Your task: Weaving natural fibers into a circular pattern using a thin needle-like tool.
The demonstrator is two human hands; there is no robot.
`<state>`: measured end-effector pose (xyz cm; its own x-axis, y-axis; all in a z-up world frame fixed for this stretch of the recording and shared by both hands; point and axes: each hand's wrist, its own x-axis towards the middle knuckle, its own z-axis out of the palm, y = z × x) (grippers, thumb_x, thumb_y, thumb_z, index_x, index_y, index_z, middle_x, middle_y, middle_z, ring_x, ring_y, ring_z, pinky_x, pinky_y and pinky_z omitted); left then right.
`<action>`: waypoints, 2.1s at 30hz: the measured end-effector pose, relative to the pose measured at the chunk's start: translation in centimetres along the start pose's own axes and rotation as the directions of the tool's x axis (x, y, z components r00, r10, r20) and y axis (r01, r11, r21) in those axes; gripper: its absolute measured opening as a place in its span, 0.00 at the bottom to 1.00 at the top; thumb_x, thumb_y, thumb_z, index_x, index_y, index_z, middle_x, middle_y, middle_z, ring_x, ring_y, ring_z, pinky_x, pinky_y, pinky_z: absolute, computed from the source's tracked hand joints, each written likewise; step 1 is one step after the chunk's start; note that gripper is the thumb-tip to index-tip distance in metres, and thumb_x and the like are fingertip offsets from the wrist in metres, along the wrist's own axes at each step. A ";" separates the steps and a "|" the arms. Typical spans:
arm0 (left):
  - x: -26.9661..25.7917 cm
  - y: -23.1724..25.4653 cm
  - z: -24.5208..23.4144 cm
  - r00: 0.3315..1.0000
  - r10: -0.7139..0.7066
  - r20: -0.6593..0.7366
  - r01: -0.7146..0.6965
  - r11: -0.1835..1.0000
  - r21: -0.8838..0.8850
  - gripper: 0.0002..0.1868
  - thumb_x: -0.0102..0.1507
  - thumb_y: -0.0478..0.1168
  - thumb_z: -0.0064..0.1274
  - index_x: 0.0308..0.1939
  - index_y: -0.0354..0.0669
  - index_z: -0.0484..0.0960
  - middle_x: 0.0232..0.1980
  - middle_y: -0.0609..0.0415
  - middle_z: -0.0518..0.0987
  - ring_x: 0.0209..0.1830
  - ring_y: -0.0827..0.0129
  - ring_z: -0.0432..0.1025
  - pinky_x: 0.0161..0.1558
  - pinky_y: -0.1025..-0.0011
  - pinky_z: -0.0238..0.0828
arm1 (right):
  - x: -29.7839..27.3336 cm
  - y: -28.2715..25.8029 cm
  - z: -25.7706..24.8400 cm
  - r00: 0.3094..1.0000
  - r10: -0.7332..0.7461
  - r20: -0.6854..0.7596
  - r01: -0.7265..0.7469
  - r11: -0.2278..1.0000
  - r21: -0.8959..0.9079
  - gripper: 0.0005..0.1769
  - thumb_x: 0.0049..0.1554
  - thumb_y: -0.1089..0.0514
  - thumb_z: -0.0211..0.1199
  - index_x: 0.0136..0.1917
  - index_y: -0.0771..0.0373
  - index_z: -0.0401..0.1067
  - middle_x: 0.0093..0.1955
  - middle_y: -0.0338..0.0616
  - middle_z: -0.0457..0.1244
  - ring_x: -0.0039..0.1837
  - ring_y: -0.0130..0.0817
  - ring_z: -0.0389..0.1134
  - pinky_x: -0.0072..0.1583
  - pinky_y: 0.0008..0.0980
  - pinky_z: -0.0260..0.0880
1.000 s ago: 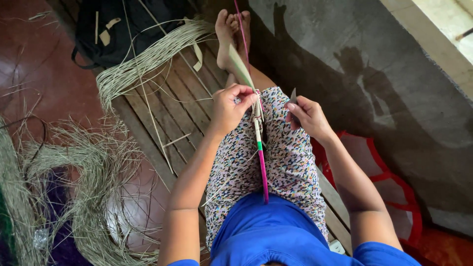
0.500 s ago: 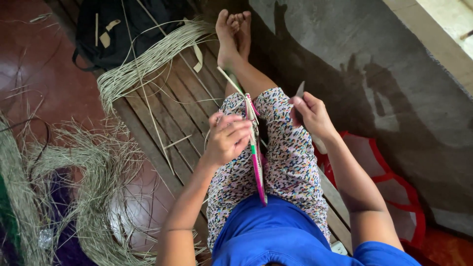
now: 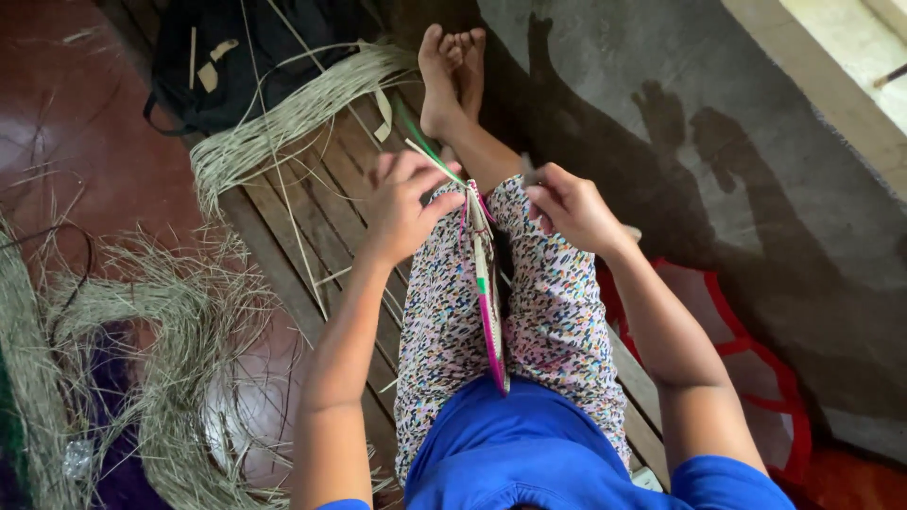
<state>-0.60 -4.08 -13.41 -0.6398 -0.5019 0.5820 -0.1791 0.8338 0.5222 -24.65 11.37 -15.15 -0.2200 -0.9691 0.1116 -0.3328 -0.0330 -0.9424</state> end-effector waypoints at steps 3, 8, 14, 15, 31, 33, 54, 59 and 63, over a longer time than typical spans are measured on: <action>1.2 -0.6 1.3 0.999 -0.020 0.047 0.020 1.000 -0.004 0.08 0.62 0.54 0.65 0.39 0.61 0.88 0.40 0.64 0.75 0.48 0.66 0.66 0.58 0.59 0.47 | 1.5 -1.2 0.7 0.999 -0.035 0.025 0.040 0.970 -0.240 0.07 0.66 0.63 0.58 0.54 0.69 0.68 0.31 0.49 0.66 0.28 0.36 0.64 0.32 0.39 0.67; 2.9 0.7 0.3 0.996 0.077 -0.047 -0.072 0.992 0.105 0.09 0.66 0.53 0.62 0.34 0.60 0.84 0.37 0.69 0.77 0.45 0.73 0.69 0.60 0.58 0.44 | 3.4 -3.8 2.2 0.979 -0.143 0.146 0.204 0.737 -0.644 0.19 0.65 0.47 0.59 0.52 0.68 0.67 0.38 0.56 0.66 0.39 0.59 0.71 0.41 0.54 0.72; 5.1 3.5 -3.1 0.959 0.204 -0.198 -0.140 0.945 0.296 0.08 0.68 0.52 0.62 0.36 0.59 0.85 0.38 0.67 0.76 0.44 0.70 0.68 0.62 0.54 0.43 | 4.9 -5.9 4.0 0.936 -0.291 0.197 0.325 0.507 -0.798 0.24 0.67 0.34 0.49 0.49 0.56 0.66 0.38 0.41 0.63 0.40 0.47 0.72 0.43 0.44 0.72; 5.4 3.6 -3.4 0.949 0.237 -0.211 -0.154 0.926 0.346 0.08 0.68 0.52 0.62 0.36 0.59 0.85 0.38 0.66 0.77 0.44 0.69 0.69 0.62 0.53 0.44 | 5.1 -5.7 4.2 0.908 -0.364 0.208 0.369 0.458 -0.809 0.22 0.68 0.35 0.46 0.46 0.53 0.64 0.36 0.36 0.61 0.39 0.44 0.71 0.42 0.40 0.72; 3.0 5.4 -0.2 0.985 -0.140 -0.097 0.088 0.906 -0.415 0.08 0.66 0.31 0.58 0.49 0.41 0.85 0.43 0.47 0.81 0.41 0.59 0.79 0.43 0.67 0.76 | 7.0 -6.6 3.4 0.873 -0.486 -0.046 0.391 0.751 -0.533 0.15 0.68 0.43 0.60 0.47 0.54 0.69 0.35 0.37 0.64 0.39 0.45 0.72 0.41 0.38 0.72; 3.4 5.8 0.4 0.975 -0.115 -0.188 0.035 0.923 -0.382 0.02 0.68 0.32 0.57 0.43 0.38 0.84 0.36 0.47 0.79 0.34 0.57 0.77 0.39 0.67 0.76 | 6.9 -8.1 3.3 0.853 -0.521 -0.032 0.446 0.759 -0.475 0.15 0.68 0.47 0.59 0.48 0.59 0.69 0.36 0.47 0.64 0.38 0.55 0.70 0.40 0.44 0.71; 3.7 4.6 0.4 0.933 -0.276 -0.232 0.122 0.847 -0.517 0.04 0.70 0.32 0.53 0.44 0.35 0.82 0.32 0.50 0.78 0.32 0.71 0.75 0.42 0.70 0.77 | 0.6 -7.9 -0.1 0.901 -0.413 -0.135 0.377 0.897 -0.231 0.19 0.65 0.57 0.63 0.68 0.60 0.73 0.61 0.50 0.70 0.55 0.48 0.74 0.55 0.44 0.74; 2.6 2.4 -2.7 0.875 -0.327 -0.358 0.151 0.885 -0.440 0.06 0.66 0.32 0.60 0.46 0.42 0.84 0.36 0.52 0.84 0.37 0.71 0.77 0.43 0.69 0.80 | -5.5 7.1 -8.5 0.883 0.130 -0.451 -0.358 0.807 -0.470 0.17 0.68 0.44 0.63 0.67 0.47 0.75 0.44 0.48 0.71 0.45 0.46 0.73 0.50 0.45 0.74; 1.6 1.1 -6.6 0.835 -0.314 -0.453 0.102 0.896 -0.432 0.09 0.67 0.23 0.62 0.49 0.31 0.80 0.46 0.39 0.83 0.39 0.58 0.78 0.41 0.64 0.85 | -15.8 13.8 -14.2 0.560 0.537 -0.631 -0.827 0.404 -0.390 0.25 0.68 0.36 0.56 0.44 0.60 0.66 0.45 0.64 0.67 0.52 0.71 0.65 0.48 0.59 0.62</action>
